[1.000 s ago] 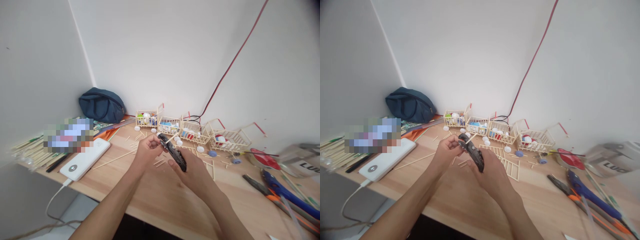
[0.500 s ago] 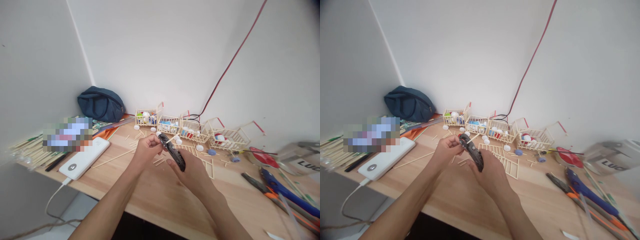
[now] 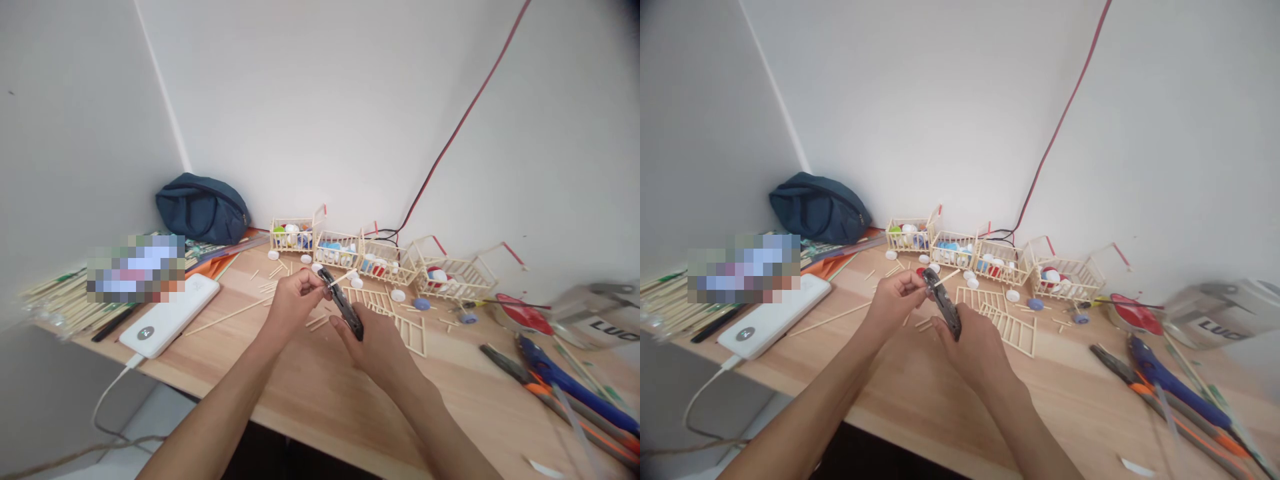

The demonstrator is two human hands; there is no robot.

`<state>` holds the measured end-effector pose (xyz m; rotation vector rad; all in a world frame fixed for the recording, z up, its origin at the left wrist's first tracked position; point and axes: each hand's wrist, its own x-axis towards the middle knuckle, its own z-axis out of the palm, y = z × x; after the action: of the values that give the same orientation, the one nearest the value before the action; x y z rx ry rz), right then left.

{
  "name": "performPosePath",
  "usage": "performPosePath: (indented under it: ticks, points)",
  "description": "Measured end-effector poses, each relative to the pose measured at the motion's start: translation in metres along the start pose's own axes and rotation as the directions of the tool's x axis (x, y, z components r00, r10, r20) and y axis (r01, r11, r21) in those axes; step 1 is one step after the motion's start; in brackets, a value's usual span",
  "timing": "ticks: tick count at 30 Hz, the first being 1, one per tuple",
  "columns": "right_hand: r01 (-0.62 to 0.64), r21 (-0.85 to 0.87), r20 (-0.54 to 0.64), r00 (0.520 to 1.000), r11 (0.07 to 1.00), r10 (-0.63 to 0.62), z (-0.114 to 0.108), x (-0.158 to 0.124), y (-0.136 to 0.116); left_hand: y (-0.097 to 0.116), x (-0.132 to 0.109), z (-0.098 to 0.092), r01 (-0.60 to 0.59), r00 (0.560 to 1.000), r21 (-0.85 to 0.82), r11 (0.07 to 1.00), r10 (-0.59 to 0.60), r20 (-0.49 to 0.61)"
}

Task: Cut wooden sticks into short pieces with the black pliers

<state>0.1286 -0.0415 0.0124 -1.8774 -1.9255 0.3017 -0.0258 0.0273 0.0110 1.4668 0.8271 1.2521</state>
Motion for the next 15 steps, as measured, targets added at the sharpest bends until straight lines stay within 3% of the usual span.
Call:
performPosePath:
  ticks: [9, 15]
  points:
    - [-0.025, -0.009, 0.024, 0.999, 1.000, 0.025, 0.007, 0.004, 0.000, 0.003, -0.001, 0.001, -0.003, 1.000, 0.154, 0.988, 0.007, -0.029]
    - [-0.031, -0.008, 0.032, 0.999, 0.999, 0.031, 0.013, 0.007, 0.001, -0.007, 0.001, -0.004, 0.001, 1.000, 0.166, 0.986, -0.002, 0.009]
